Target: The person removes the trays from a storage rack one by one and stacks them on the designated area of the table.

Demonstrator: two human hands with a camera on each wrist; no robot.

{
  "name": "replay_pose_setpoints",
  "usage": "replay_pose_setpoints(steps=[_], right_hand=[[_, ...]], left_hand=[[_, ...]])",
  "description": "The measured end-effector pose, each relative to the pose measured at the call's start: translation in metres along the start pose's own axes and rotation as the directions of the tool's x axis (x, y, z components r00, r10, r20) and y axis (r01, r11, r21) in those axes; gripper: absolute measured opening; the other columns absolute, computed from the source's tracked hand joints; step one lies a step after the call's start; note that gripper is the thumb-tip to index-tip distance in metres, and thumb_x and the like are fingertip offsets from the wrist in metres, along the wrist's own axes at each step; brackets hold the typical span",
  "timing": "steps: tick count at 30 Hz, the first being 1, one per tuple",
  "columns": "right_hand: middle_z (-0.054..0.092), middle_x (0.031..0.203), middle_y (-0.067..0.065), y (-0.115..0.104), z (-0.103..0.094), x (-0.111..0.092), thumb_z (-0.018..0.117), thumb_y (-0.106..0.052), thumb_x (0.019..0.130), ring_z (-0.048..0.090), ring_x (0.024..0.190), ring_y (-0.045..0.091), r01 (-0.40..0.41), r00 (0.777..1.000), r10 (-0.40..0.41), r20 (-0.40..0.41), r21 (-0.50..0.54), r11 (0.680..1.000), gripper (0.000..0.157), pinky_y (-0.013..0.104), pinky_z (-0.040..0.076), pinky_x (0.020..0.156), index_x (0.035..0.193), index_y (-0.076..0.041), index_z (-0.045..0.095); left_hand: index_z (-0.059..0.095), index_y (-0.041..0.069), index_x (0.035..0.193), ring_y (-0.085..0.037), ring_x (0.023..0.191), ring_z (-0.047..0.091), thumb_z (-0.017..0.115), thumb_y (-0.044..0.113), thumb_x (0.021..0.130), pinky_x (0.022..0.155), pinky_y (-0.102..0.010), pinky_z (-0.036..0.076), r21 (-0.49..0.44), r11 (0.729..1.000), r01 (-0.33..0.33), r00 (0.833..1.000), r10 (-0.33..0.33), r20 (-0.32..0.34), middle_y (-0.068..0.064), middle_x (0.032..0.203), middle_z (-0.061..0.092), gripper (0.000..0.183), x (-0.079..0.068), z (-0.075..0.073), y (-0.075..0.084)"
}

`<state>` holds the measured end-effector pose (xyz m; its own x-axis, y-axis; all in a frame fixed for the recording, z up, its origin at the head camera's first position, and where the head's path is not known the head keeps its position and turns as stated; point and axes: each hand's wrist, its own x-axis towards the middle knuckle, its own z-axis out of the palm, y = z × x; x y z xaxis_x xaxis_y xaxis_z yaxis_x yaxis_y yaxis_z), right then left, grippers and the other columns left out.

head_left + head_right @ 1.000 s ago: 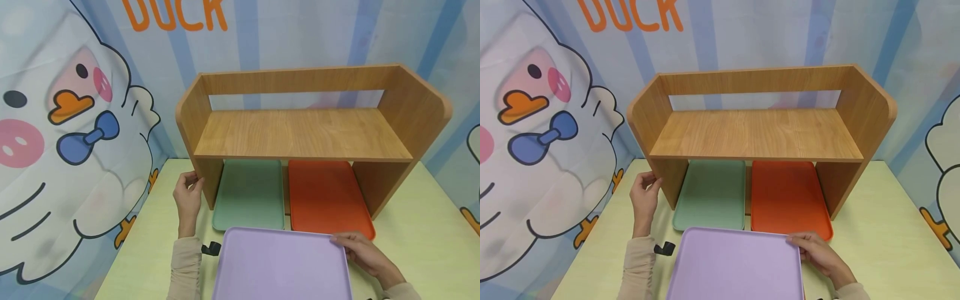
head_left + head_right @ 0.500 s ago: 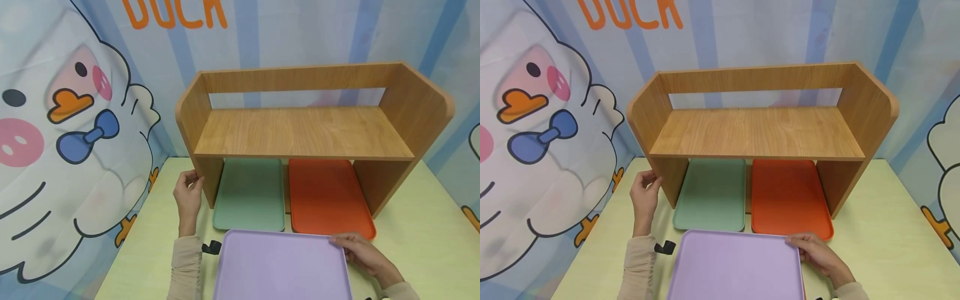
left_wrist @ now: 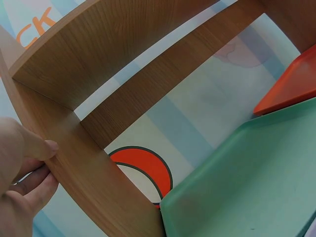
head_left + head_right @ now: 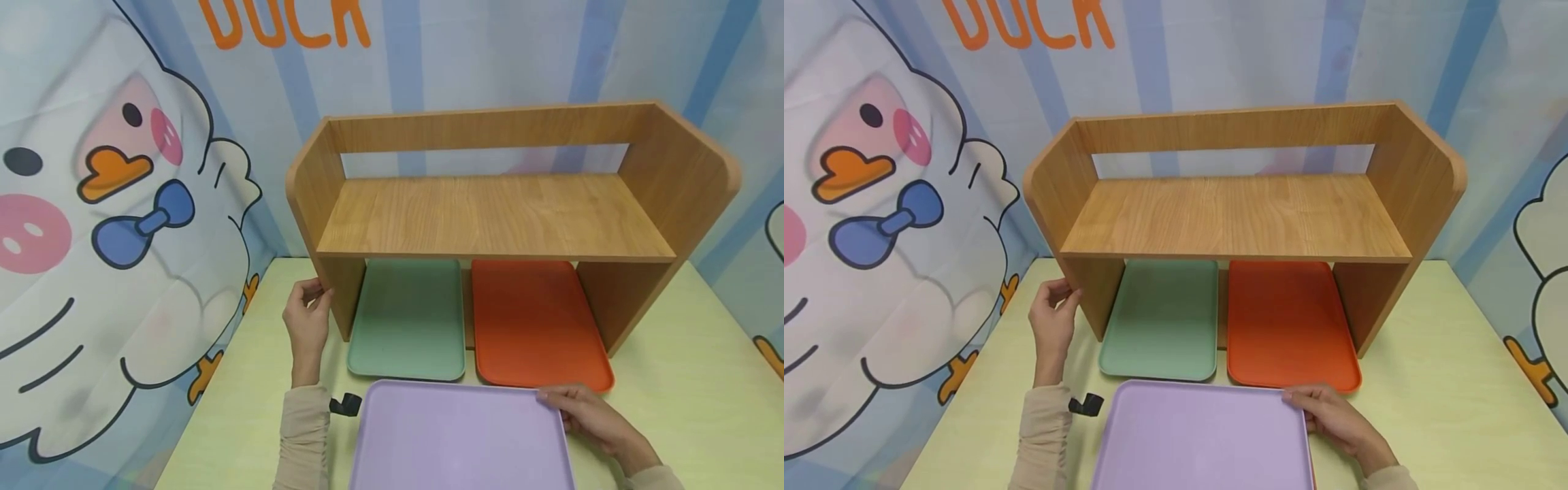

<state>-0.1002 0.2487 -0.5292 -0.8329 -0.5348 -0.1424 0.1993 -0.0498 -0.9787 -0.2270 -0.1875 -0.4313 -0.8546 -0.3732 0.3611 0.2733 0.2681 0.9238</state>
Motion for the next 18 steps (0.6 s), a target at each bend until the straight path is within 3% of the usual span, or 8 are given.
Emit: replay_pose_setpoints(steps=[5, 9, 13, 18], right_hand=[[0.066, 0.088, -0.008, -0.002, 0.006, -0.002, 0.045, -0.02, 0.101, 0.063, 0.078, 0.005, -0.045, 0.996, 0.034, -0.086, -0.129, 0.991, 0.029, 0.023, 0.056, 0.067, 0.106, -0.002, 0.067], [0.059, 0.086, -0.003, -0.006, 0.015, -0.004, 0.047, -0.028, 0.101, 0.058, 0.078, 0.005, -0.089, 0.977, 0.028, -0.212, -0.285, 0.954, 0.036, 0.024, 0.053, 0.066, 0.106, 0.005, 0.06], [0.049, 0.077, 0.002, -0.012, 0.026, -0.003, 0.049, -0.031, 0.1, 0.048, 0.072, 0.006, -0.131, 0.941, -0.029, -0.338, -0.441, 0.888, 0.031, 0.024, 0.042, 0.058, 0.099, -0.002, 0.06], [0.058, 0.08, 0.001, -0.017, 0.035, 0.0, 0.056, -0.028, 0.096, 0.047, 0.072, 0.005, -0.19, 0.889, -0.12, -0.441, -0.596, 0.78, 0.023, 0.022, 0.04, 0.058, 0.098, -0.009, 0.07]], left_hand=[[0.061, 0.0, 0.107, -0.023, 0.099, 0.062, 0.069, 0.004, 0.085, 0.089, -0.033, 0.056, 0.009, 1.0, -0.012, 1.0, 0.012, -0.007, -0.014, 0.105, 0.063, 0.023, 0.0, -0.001, -0.002], [0.061, 0.0, 0.106, -0.023, 0.099, 0.062, 0.069, 0.003, 0.085, 0.088, -0.033, 0.056, 0.006, 1.0, -0.019, 1.0, 0.019, -0.009, -0.014, 0.104, 0.063, 0.023, 0.0, 0.0, -0.001], [0.061, -0.001, 0.106, -0.024, 0.1, 0.062, 0.068, 0.002, 0.085, 0.089, -0.034, 0.056, 0.002, 1.0, -0.016, 1.0, 0.016, -0.004, -0.015, 0.105, 0.063, 0.023, 0.0, 0.0, -0.001], [0.061, -0.001, 0.106, -0.024, 0.1, 0.062, 0.069, 0.004, 0.085, 0.09, -0.035, 0.056, 0.004, 1.0, -0.013, 1.0, 0.013, -0.003, -0.014, 0.105, 0.063, 0.023, 0.0, 0.0, -0.002]])
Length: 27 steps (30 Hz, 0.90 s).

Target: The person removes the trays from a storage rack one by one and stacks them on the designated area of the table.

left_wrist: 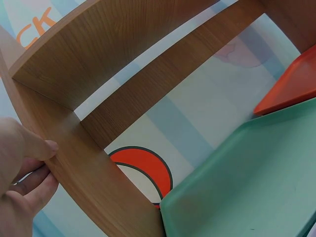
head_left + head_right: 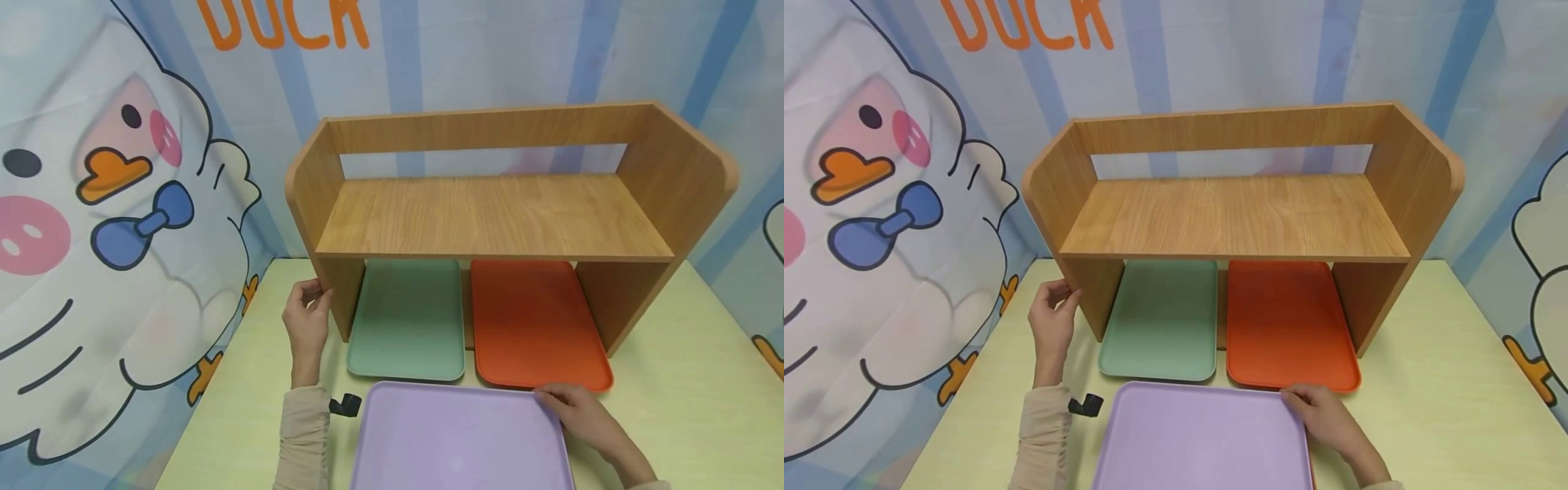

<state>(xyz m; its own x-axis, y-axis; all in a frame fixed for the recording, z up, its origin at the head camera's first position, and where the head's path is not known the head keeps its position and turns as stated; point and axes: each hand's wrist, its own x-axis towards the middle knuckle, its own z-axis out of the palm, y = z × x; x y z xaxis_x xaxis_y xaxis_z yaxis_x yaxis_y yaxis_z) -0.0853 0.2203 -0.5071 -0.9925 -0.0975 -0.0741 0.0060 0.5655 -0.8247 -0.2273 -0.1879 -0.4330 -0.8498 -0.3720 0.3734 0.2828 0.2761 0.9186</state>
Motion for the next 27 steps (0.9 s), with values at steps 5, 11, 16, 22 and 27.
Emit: replay_pose_setpoints(steps=[5, 11, 16, 22, 27], right_hand=[[0.068, 0.081, -0.004, -0.005, 0.005, -0.001, 0.066, -0.02, 0.089, 0.05, 0.071, 0.001, 0.074, 0.984, -0.102, -0.143, -0.194, 0.978, 0.01, 0.021, 0.044, 0.059, 0.09, -0.015, 0.075], [0.073, 0.086, -0.002, -0.013, 0.008, -0.001, 0.069, -0.014, 0.086, 0.061, 0.078, 0.006, 0.113, 0.959, -0.183, -0.219, -0.297, 0.948, 0.008, 0.026, 0.051, 0.064, 0.089, -0.013, 0.076], [0.074, 0.089, 0.001, -0.017, 0.008, -0.002, 0.068, -0.014, 0.086, 0.066, 0.083, 0.015, 0.076, 0.963, -0.15, -0.225, -0.31, 0.948, 0.01, 0.029, 0.053, 0.067, 0.091, -0.012, 0.076], [0.075, 0.09, 0.0, -0.02, 0.003, -0.005, 0.067, -0.02, 0.088, 0.068, 0.087, 0.02, 0.073, 0.957, -0.154, -0.248, -0.306, 0.949, 0.012, 0.033, 0.055, 0.071, 0.092, -0.014, 0.077], [0.074, 0.086, -0.003, -0.017, -0.002, -0.004, 0.067, -0.022, 0.089, 0.065, 0.082, 0.005, 0.062, 0.966, -0.121, -0.23, -0.247, 0.967, 0.013, 0.025, 0.054, 0.07, 0.093, -0.013, 0.076]], left_hand=[[0.06, -0.001, 0.107, -0.024, 0.1, 0.062, 0.069, 0.005, 0.086, 0.09, -0.034, 0.056, 0.007, 1.0, 0.011, 1.0, -0.011, 0.004, -0.015, 0.106, 0.063, 0.023, 0.0, 0.0, 0.0], [0.058, -0.006, 0.109, -0.029, 0.103, 0.061, 0.067, 0.001, 0.086, 0.092, -0.039, 0.054, -0.003, 1.0, 0.023, 1.0, -0.023, 0.007, -0.021, 0.108, 0.061, 0.025, 0.002, 0.001, 0.003], [0.059, -0.005, 0.108, -0.029, 0.102, 0.061, 0.067, 0.001, 0.086, 0.091, -0.038, 0.055, -0.004, 1.0, 0.015, 1.0, -0.015, 0.009, -0.02, 0.108, 0.062, 0.025, 0.002, 0.001, 0.002], [0.061, 0.0, 0.106, -0.021, 0.098, 0.062, 0.069, 0.005, 0.086, 0.088, -0.034, 0.056, 0.01, 1.0, -0.02, 1.0, 0.02, -0.007, -0.013, 0.104, 0.064, 0.023, 0.0, 0.001, 0.001], [0.061, 0.0, 0.106, -0.022, 0.098, 0.062, 0.069, 0.004, 0.085, 0.089, -0.035, 0.056, 0.002, 1.0, -0.02, 1.0, 0.02, -0.008, -0.014, 0.104, 0.063, 0.023, -0.001, 0.0, 0.001]])
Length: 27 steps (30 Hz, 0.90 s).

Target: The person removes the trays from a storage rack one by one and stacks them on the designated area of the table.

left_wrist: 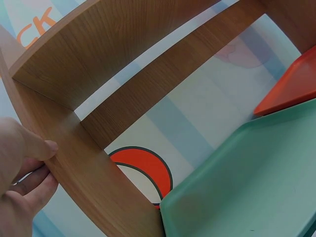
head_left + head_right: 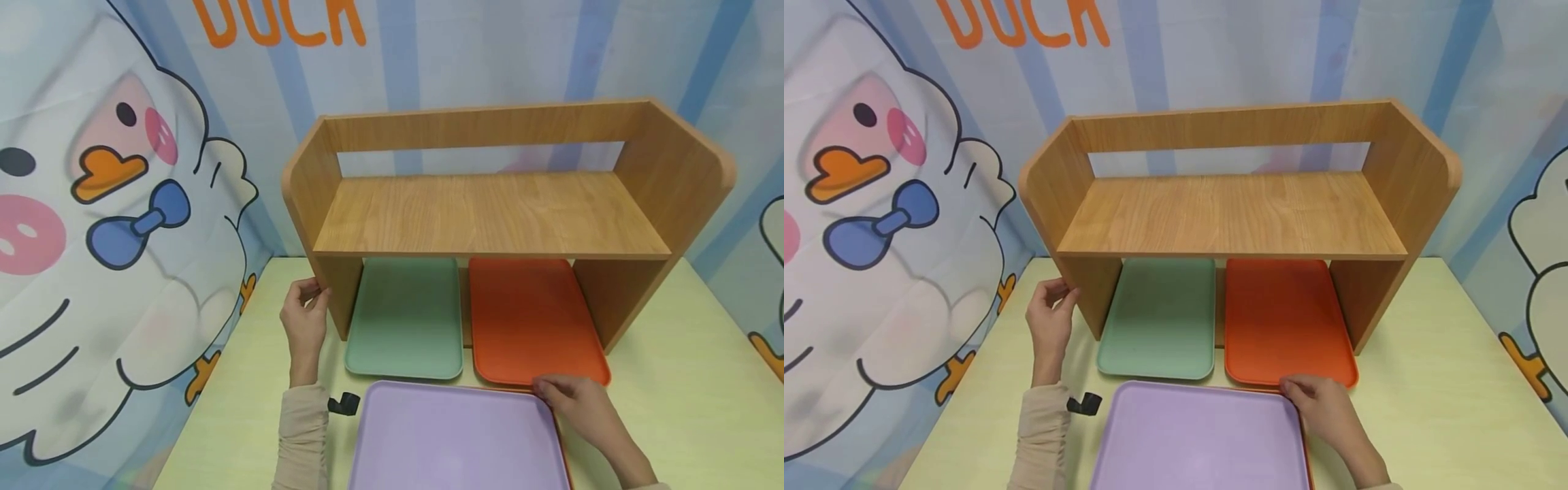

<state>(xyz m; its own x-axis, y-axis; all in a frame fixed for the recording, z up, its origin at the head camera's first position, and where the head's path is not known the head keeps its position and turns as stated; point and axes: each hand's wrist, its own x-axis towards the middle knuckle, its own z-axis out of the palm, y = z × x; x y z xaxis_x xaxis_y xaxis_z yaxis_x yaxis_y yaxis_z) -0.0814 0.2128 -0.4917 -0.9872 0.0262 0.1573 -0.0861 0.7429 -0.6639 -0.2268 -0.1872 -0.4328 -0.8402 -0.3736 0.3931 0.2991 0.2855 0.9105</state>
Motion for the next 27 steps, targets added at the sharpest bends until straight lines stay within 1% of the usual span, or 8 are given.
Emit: replay_pose_setpoints(steps=[3, 5, 8, 12, 15, 21, 23, 27], right_hand=[[0.075, 0.091, 0.003, 0.003, 0.001, -0.001, 0.065, -0.018, 0.091, 0.065, 0.08, 0.0, -0.057, 0.998, 0.053, 0.038, 0.127, 0.99, 0.018, 0.021, 0.055, 0.07, 0.1, -0.005, 0.074], [0.074, 0.095, 0.009, 0.004, 0.001, -0.001, 0.062, -0.016, 0.093, 0.066, 0.081, 0.001, -0.109, 0.993, 0.095, 0.069, 0.245, 0.963, 0.024, 0.019, 0.057, 0.072, 0.106, 0.001, 0.07], [0.071, 0.103, 0.018, 0.005, 0.0, -0.003, 0.057, -0.018, 0.096, 0.07, 0.087, 0.007, -0.184, 0.982, 0.149, 0.113, 0.428, 0.885, 0.035, 0.02, 0.058, 0.077, 0.116, 0.01, 0.062], [0.072, 0.103, 0.017, 0.01, -0.006, -0.007, 0.054, -0.025, 0.098, 0.07, 0.091, 0.011, -0.223, 0.975, 0.181, 0.129, 0.556, 0.801, 0.046, 0.022, 0.057, 0.081, 0.122, 0.014, 0.055], [0.073, 0.1, 0.011, 0.016, -0.009, -0.01, 0.054, -0.026, 0.098, 0.071, 0.092, 0.014, -0.244, 0.97, 0.196, 0.146, 0.631, 0.737, 0.051, 0.025, 0.058, 0.081, 0.124, 0.017, 0.052], [0.074, 0.101, 0.007, 0.027, -0.014, -0.014, 0.054, -0.024, 0.098, 0.07, 0.097, 0.015, -0.308, 0.949, 0.239, 0.206, 0.766, 0.564, 0.053, 0.031, 0.056, 0.086, 0.128, 0.02, 0.045], [0.073, 0.101, 0.006, 0.031, -0.015, -0.016, 0.052, -0.024, 0.099, 0.069, 0.098, 0.015, -0.332, 0.94, 0.257, 0.227, 0.789, 0.517, 0.053, 0.031, 0.055, 0.088, 0.129, 0.019, 0.044], [0.073, 0.102, 0.006, 0.037, -0.016, -0.019, 0.051, -0.026, 0.099, 0.069, 0.099, 0.015, -0.383, 0.915, 0.294, 0.276, 0.821, 0.423, 0.044, 0.031, 0.054, 0.09, 0.125, 0.01, 0.052]], left_hand=[[0.06, 0.0, 0.106, -0.021, 0.097, 0.062, 0.069, 0.004, 0.086, 0.089, -0.036, 0.056, 0.009, 1.0, 0.001, 1.0, -0.001, -0.001, -0.013, 0.104, 0.063, 0.022, 0.0, 0.0, 0.001], [0.06, 0.0, 0.106, -0.02, 0.097, 0.062, 0.068, 0.003, 0.086, 0.089, -0.035, 0.056, 0.016, 1.0, 0.004, 1.0, -0.004, -0.003, -0.012, 0.104, 0.063, 0.022, 0.0, 0.001, 0.001], [0.06, 0.0, 0.106, -0.02, 0.097, 0.062, 0.068, 0.003, 0.086, 0.089, -0.035, 0.056, 0.015, 1.0, 0.003, 1.0, -0.003, -0.001, -0.012, 0.103, 0.063, 0.022, 0.0, 0.001, 0.001], [0.061, -0.001, 0.105, -0.02, 0.097, 0.062, 0.069, 0.003, 0.085, 0.088, -0.034, 0.056, 0.001, 1.0, -0.005, 1.0, 0.005, 0.0, -0.013, 0.103, 0.064, 0.022, 0.001, 0.0, 0.0], [0.061, -0.001, 0.105, -0.02, 0.096, 0.062, 0.069, 0.003, 0.085, 0.088, -0.034, 0.056, -0.005, 1.0, -0.012, 1.0, 0.012, 0.002, -0.014, 0.102, 0.064, 0.022, 0.002, 0.0, 0.001], [0.061, 0.001, 0.105, -0.016, 0.096, 0.062, 0.07, 0.005, 0.085, 0.086, -0.026, 0.056, -0.002, 1.0, -0.003, 1.0, 0.003, -0.001, -0.01, 0.102, 0.064, 0.022, 0.001, -0.001, 0.001], [0.061, 0.002, 0.104, -0.016, 0.095, 0.062, 0.07, 0.005, 0.085, 0.085, -0.025, 0.056, 0.0, 1.0, 0.001, 1.0, -0.001, -0.003, -0.01, 0.102, 0.064, 0.021, 0.0, -0.002, 0.001], [0.061, 0.001, 0.104, -0.016, 0.095, 0.062, 0.069, 0.004, 0.085, 0.085, -0.024, 0.056, 0.001, 1.0, -0.002, 1.0, 0.002, -0.003, -0.01, 0.101, 0.064, 0.021, -0.001, -0.001, 0.001]])
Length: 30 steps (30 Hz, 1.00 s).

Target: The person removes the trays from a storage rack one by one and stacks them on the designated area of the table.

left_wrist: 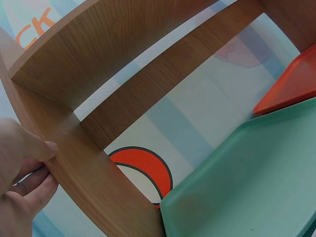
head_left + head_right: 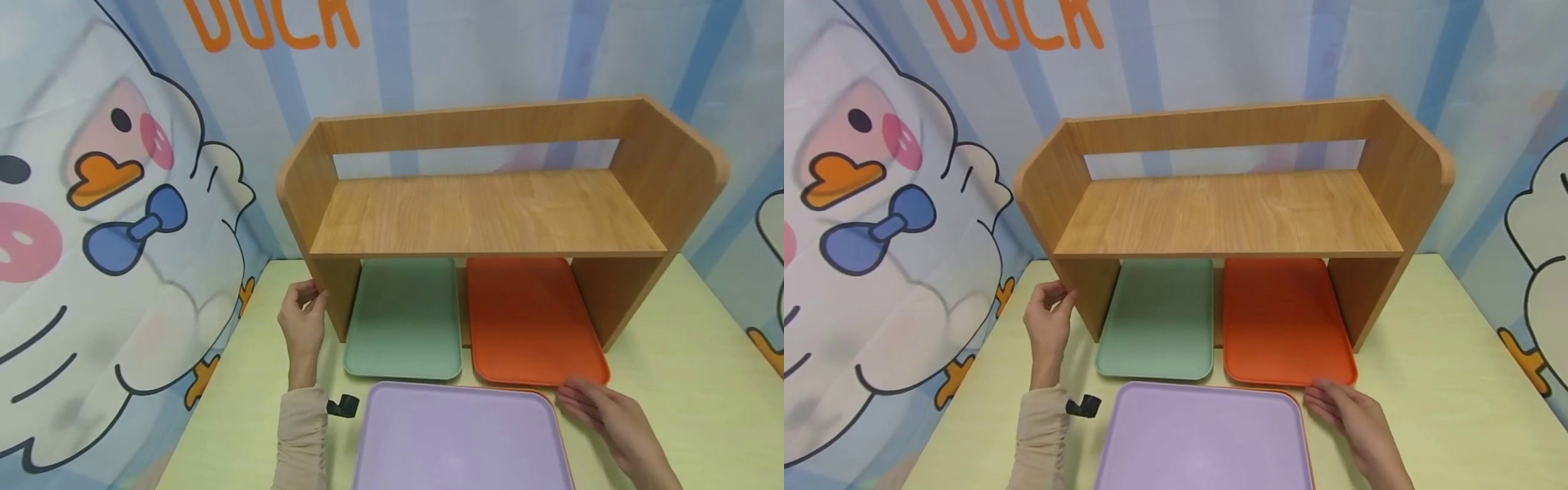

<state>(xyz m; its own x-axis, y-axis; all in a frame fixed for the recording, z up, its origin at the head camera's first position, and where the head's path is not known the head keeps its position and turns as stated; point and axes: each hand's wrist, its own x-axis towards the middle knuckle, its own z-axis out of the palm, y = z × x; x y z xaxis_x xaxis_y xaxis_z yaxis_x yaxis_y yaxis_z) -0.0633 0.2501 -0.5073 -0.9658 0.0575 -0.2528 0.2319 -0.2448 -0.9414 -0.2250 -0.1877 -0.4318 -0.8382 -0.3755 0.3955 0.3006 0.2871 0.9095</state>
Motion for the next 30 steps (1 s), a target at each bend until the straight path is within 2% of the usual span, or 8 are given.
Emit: replay_pose_setpoints(steps=[3, 6, 10, 14, 18, 23, 26, 30], right_hand=[[0.072, 0.103, 0.008, 0.002, -0.005, -0.001, 0.051, -0.024, 0.1, 0.068, 0.101, 0.018, -0.049, 0.998, 0.046, 0.032, 0.1, 0.994, 0.028, 0.033, 0.053, 0.093, 0.114, -0.003, 0.062], [0.072, 0.105, 0.011, 0.005, -0.011, -0.002, 0.049, -0.021, 0.101, 0.067, 0.103, 0.021, -0.08, 0.994, 0.063, 0.088, 0.202, 0.976, 0.021, 0.034, 0.052, 0.095, 0.104, -0.011, 0.067], [0.071, 0.107, 0.013, 0.007, -0.016, -0.002, 0.046, -0.02, 0.102, 0.067, 0.105, 0.023, -0.118, 0.988, 0.087, 0.124, 0.272, 0.955, 0.024, 0.035, 0.051, 0.096, 0.102, -0.011, 0.068], [0.07, 0.109, 0.012, 0.009, -0.018, -0.001, 0.045, -0.022, 0.102, 0.066, 0.106, 0.023, -0.167, 0.982, 0.128, 0.14, 0.319, 0.933, 0.024, 0.035, 0.05, 0.098, 0.103, -0.01, 0.066], [0.068, 0.11, 0.014, 0.012, -0.021, 0.0, 0.041, -0.021, 0.103, 0.065, 0.108, 0.024, -0.193, 0.977, 0.138, 0.165, 0.388, 0.901, 0.027, 0.036, 0.046, 0.103, 0.103, -0.008, 0.065], [0.067, 0.11, 0.016, 0.016, -0.024, 0.005, 0.041, -0.02, 0.103, 0.064, 0.108, 0.026, -0.222, 0.973, 0.164, 0.161, 0.481, 0.848, 0.027, 0.037, 0.043, 0.107, 0.101, -0.008, 0.065], [0.066, 0.111, 0.018, 0.018, -0.025, 0.007, 0.04, -0.019, 0.103, 0.063, 0.11, 0.028, -0.217, 0.973, 0.136, 0.187, 0.531, 0.819, 0.029, 0.037, 0.041, 0.108, 0.103, -0.007, 0.066], [0.064, 0.115, 0.024, 0.022, -0.027, 0.01, 0.036, -0.014, 0.104, 0.061, 0.113, 0.031, -0.199, 0.962, 0.033, 0.272, 0.611, 0.766, 0.032, 0.037, 0.041, 0.108, 0.109, -0.003, 0.066]], left_hand=[[0.061, 0.001, 0.104, -0.016, 0.095, 0.062, 0.069, 0.004, 0.085, 0.085, -0.024, 0.056, 0.0, 1.0, -0.003, 1.0, 0.003, 0.002, -0.011, 0.101, 0.064, 0.02, 0.0, 0.001, -0.001], [0.061, 0.002, 0.104, -0.015, 0.095, 0.062, 0.069, 0.004, 0.085, 0.085, -0.025, 0.056, 0.0, 1.0, -0.002, 1.0, 0.002, 0.003, -0.01, 0.101, 0.064, 0.02, 0.0, 0.002, -0.002], [0.061, 0.002, 0.105, -0.015, 0.095, 0.062, 0.069, 0.004, 0.085, 0.086, -0.025, 0.056, 0.003, 1.0, 0.003, 1.0, -0.003, 0.005, -0.009, 0.102, 0.064, 0.021, -0.001, 0.002, -0.001], [0.062, 0.002, 0.105, -0.016, 0.095, 0.062, 0.069, 0.005, 0.085, 0.084, -0.019, 0.055, 0.003, 1.0, 0.002, 1.0, -0.002, 0.0, -0.01, 0.102, 0.064, 0.021, -0.001, 0.001, -0.001], [0.061, 0.001, 0.104, -0.016, 0.094, 0.062, 0.069, 0.004, 0.085, 0.08, -0.014, 0.054, -0.009, 1.0, -0.005, 1.0, 0.005, -0.006, -0.011, 0.101, 0.064, 0.021, -0.001, 0.001, -0.001], [0.061, 0.001, 0.104, -0.014, 0.094, 0.062, 0.069, 0.003, 0.085, 0.081, -0.015, 0.054, -0.009, 1.0, -0.003, 1.0, 0.003, -0.007, -0.01, 0.101, 0.064, 0.021, -0.002, 0.001, -0.001], [0.061, 0.0, 0.105, -0.015, 0.094, 0.061, 0.069, 0.003, 0.085, 0.082, -0.017, 0.055, -0.004, 1.0, 0.003, 1.0, -0.003, -0.004, -0.01, 0.101, 0.064, 0.021, -0.002, 0.002, -0.001], [0.061, 0.0, 0.105, -0.015, 0.095, 0.062, 0.069, 0.003, 0.085, 0.083, -0.02, 0.056, 0.009, 1.0, 0.01, 1.0, -0.01, -0.005, -0.011, 0.102, 0.064, 0.022, -0.001, 0.003, -0.001]])
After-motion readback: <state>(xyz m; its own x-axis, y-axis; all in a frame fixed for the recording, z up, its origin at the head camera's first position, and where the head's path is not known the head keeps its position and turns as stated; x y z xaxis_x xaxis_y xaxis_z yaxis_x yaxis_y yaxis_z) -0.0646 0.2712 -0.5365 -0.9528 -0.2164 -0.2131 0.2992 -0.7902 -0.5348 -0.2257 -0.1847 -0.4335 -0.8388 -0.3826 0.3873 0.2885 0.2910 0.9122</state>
